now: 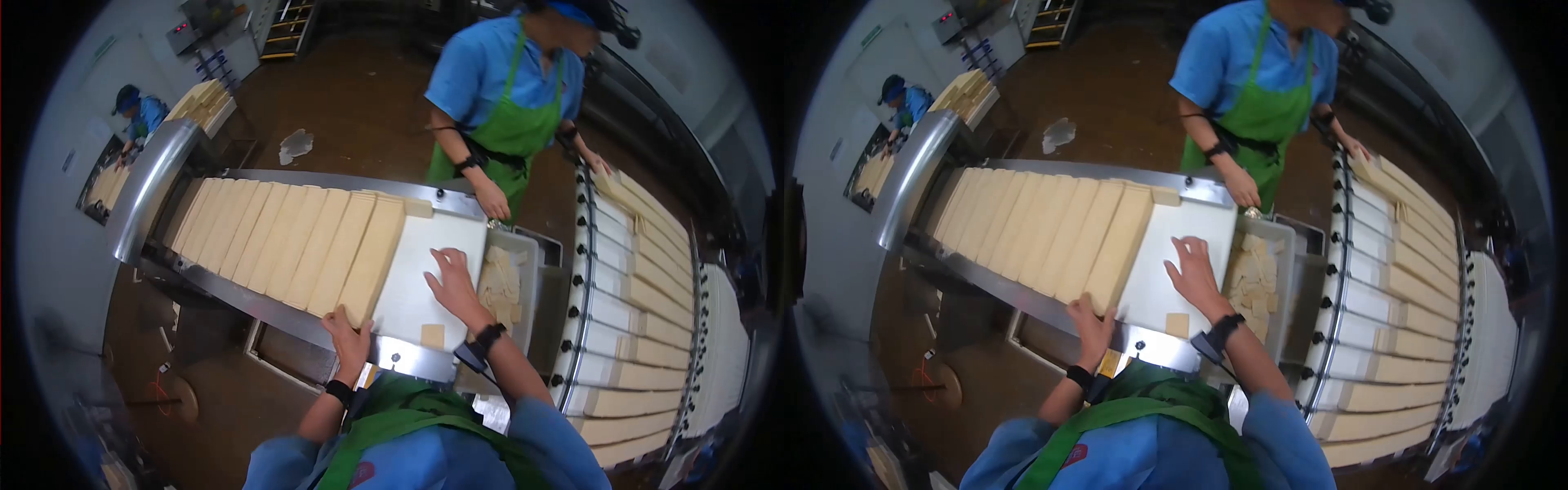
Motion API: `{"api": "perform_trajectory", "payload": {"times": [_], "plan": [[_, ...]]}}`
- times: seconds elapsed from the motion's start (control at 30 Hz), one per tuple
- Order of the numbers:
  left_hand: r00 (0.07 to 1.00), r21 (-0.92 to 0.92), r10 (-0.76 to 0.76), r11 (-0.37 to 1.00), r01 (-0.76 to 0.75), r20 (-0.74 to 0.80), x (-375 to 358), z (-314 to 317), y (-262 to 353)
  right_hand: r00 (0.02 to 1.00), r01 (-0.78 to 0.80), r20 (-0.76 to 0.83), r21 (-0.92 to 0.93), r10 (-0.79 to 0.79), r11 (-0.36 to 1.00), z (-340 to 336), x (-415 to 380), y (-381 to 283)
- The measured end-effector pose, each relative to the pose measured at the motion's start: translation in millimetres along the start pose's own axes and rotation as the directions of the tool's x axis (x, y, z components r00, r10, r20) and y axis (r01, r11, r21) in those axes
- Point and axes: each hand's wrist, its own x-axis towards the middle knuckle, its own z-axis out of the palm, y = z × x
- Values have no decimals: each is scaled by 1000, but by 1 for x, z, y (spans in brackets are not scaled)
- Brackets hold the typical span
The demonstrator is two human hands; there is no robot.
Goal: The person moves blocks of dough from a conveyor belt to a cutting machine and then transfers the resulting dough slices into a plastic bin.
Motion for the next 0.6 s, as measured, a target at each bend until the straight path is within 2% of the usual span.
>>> {"api": "perform_trajectory", "payload": {"times": [0.07, 0.2, 0.27, 0.3, 0.4, 0.5, 0.53, 0.6], "plan": [[1000, 4, 9, 1000, -9, -15, 7, -2, 2, 998, 54, 29, -13, -54, 998, 43, 53, 12], [989, 20, -135, 991, 134, 62, 21, -11, 18, 998, 59, 36, -61, -57, 996, 93, 135, 24], [985, 0, -136, 991, 137, 107, 20, -13, 17, 994, -41, 90, -183, 59, 982, 104, 161, 23], [985, 3, -130, 991, 130, 112, 20, -15, 19, 994, -33, 95, -182, 51, 983, 108, 170, 23], [973, -27, -157, 986, 164, 171, 20, -14, 21, 972, -89, 164, -412, 169, 907, 116, 189, 25], [968, 14, -173, 985, 173, 184, 24, -13, 24, 953, -108, 199, -477, 227, 872, 124, 201, 26], [959, 21, -194, 981, 194, 205, 26, -13, 26, 953, -109, 199, -479, 229, 871, 128, 200, 29], [958, 33, -188, 982, 185, 218, 28, -11, 26, 972, -22, 199, -455, 126, 890, 136, 193, 33]]}}
